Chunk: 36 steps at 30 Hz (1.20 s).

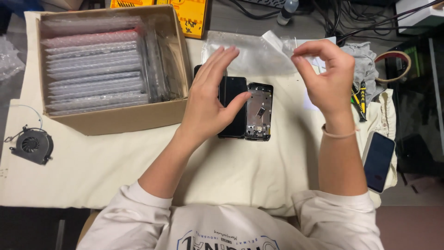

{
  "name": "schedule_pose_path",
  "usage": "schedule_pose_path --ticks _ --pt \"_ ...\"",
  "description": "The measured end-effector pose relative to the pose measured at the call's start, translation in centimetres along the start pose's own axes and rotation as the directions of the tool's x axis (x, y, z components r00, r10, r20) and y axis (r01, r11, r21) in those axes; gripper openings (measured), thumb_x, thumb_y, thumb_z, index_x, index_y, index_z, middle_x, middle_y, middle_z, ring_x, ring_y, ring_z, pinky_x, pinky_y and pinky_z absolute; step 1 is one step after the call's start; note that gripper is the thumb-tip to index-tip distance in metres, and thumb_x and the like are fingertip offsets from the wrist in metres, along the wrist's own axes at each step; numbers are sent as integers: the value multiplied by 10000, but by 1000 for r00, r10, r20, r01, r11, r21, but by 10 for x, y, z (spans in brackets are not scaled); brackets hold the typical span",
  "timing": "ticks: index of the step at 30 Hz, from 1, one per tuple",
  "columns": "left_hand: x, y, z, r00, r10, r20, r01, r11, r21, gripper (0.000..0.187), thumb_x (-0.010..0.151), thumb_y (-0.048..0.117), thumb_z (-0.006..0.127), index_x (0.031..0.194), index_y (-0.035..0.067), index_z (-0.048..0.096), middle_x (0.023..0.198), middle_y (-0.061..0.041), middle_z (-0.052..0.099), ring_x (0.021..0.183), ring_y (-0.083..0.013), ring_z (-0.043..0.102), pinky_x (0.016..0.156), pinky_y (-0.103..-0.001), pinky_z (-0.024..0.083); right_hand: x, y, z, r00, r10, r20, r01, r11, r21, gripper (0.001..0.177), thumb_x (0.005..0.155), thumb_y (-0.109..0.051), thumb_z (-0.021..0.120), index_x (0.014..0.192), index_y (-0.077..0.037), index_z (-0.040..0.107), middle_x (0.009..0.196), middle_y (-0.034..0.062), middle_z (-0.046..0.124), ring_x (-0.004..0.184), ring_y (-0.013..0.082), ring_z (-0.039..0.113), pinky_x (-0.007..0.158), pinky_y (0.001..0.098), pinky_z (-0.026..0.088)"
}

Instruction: The person is peeling protective plastic films from various mobile phone components, such as screens and frames, and then carefully placing them into a cardboard box with bubble wrap dividers.

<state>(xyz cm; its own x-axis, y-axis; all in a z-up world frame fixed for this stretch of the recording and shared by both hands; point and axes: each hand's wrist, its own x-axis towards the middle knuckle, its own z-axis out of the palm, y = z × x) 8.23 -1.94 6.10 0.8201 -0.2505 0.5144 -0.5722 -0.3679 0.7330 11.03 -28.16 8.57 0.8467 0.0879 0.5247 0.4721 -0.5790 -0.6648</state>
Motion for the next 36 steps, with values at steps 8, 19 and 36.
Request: schedule_pose_path --ticks 8,19,36 --pt "-11 58 -32 984 180 17 -168 948 -270 168 1003 162 730 1165 119 737 1158 -64 782 1099 -194 772 1284 -556 315 -35 -138 -28 946 -121 302 104 992 73 95 995 170 751 1025 82 733 996 197 727 936 265 688 881 330 536" --pt "-41 83 -41 987 -156 28 143 799 -584 135 897 180 774 961 63 793 932 -70 805 875 -87 741 799 -205 610 -76 -145 0 980 129 153 -184 884 430 171 1004 35 739 1081 16 588 897 172 664 785 247 709 781 307 612" --pt "-69 -35 23 844 -531 74 392 517 -761 236 915 143 752 1093 -11 743 930 -164 797 834 -215 793 781 -304 679 -211 -48 63 529 646 550 -843 473 255 298 863 -99 774 1111 53 712 936 162 773 814 192 743 766 307 635"
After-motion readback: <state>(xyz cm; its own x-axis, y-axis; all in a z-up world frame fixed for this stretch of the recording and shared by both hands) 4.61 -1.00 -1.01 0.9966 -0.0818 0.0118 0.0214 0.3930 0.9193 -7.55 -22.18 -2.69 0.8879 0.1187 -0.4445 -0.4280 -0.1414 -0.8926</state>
